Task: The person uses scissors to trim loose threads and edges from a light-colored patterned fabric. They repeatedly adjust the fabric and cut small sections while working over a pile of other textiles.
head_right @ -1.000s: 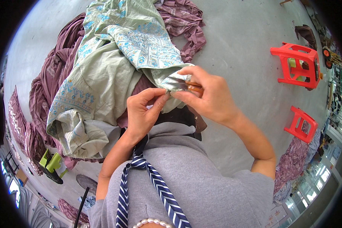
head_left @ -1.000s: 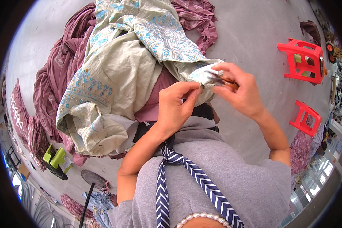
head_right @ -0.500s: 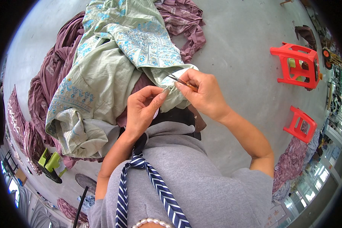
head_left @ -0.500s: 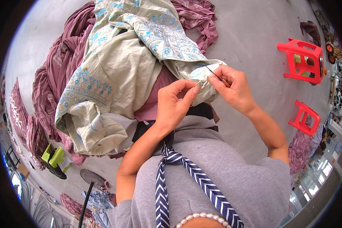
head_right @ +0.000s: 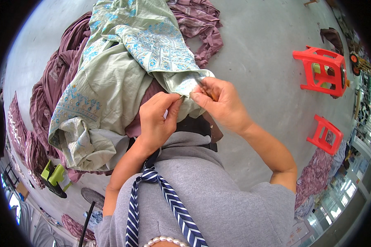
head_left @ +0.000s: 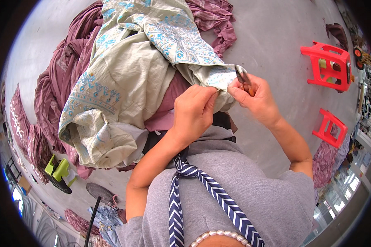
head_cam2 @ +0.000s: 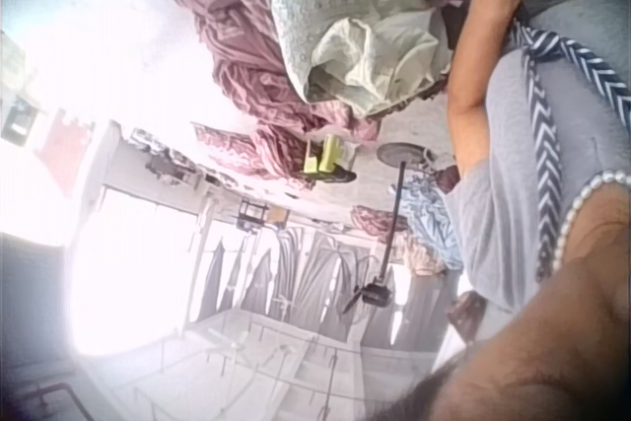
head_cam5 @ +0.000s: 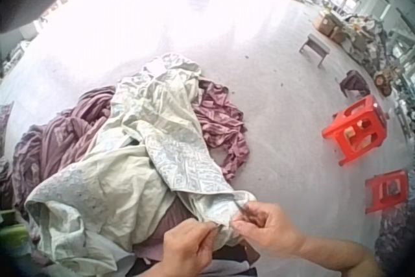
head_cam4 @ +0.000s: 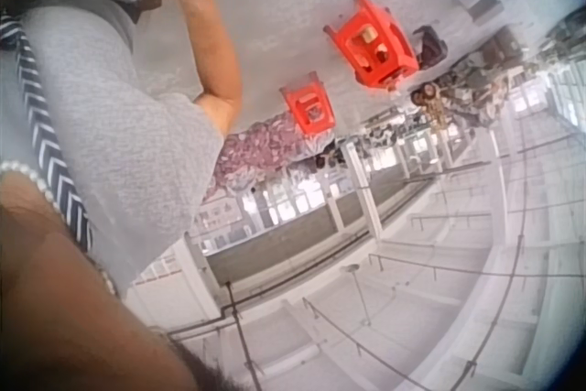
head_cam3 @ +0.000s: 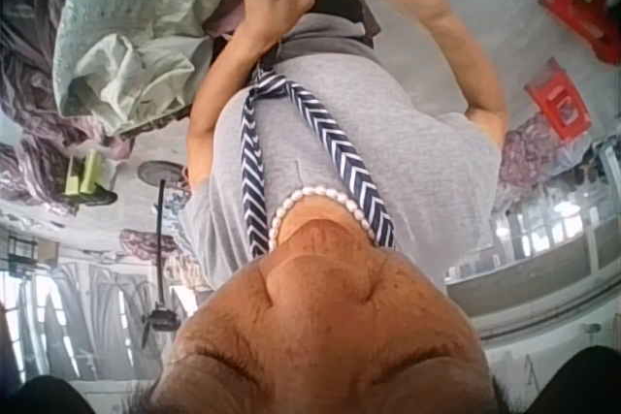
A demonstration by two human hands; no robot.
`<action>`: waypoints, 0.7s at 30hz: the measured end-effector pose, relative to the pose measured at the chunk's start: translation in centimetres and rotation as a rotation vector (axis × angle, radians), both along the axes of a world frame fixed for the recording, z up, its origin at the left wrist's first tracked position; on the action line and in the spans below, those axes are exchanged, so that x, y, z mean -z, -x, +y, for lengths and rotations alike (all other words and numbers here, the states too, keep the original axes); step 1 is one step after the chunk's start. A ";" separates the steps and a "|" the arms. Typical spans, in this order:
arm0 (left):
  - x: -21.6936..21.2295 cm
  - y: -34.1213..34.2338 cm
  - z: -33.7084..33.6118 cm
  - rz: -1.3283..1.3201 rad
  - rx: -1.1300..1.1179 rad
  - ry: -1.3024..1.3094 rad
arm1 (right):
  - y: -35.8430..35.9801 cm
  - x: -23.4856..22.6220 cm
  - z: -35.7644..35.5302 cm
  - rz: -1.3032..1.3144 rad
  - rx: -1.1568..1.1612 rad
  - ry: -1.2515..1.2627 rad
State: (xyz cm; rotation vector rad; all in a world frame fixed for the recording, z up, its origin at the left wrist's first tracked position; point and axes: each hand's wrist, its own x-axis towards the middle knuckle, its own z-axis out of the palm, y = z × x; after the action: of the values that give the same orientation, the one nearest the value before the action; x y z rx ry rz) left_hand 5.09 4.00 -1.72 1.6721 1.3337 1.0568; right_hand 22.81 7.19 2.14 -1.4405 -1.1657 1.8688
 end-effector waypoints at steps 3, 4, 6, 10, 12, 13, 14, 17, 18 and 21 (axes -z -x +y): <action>-0.4 0.1 0.2 -0.057 -0.005 0.081 | -0.2 -0.6 0.7 0.188 0.042 0.139; -0.4 0.0 0.1 -0.166 -0.017 0.195 | -0.1 -0.6 0.8 0.162 0.027 0.099; -0.5 0.0 0.1 -0.318 -0.027 0.375 | 0.2 -0.5 0.9 0.105 0.000 0.022; -0.9 -0.3 0.4 -0.366 -0.026 0.532 | -0.1 -0.7 1.0 0.090 -0.033 0.041; -0.8 -0.7 0.4 -0.368 -0.026 0.532 | 0.0 -0.9 0.6 0.013 -0.051 0.026; -0.5 -0.9 0.3 -0.389 -0.024 0.521 | -0.1 -0.9 0.5 -0.028 -0.051 -0.030; -0.1 -1.0 0.1 -0.410 -0.022 0.509 | -0.1 -0.6 0.3 -0.069 -0.052 -0.086; 0.8 -1.0 -0.2 -0.677 -0.096 0.594 | -0.7 -0.5 0.5 -0.182 0.079 -0.221; 0.8 -0.9 -0.2 -0.698 -0.090 0.612 | -1.2 -0.5 0.7 -0.217 0.144 -0.260; 1.0 -0.4 -0.2 -0.741 -0.057 0.687 | -1.9 -0.1 1.0 -0.456 -0.028 -0.301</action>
State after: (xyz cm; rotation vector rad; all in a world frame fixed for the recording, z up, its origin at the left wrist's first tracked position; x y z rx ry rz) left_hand 5.51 3.76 -2.74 0.6386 1.0581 0.9548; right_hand 24.71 8.21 2.23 -1.7226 -1.6046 1.3362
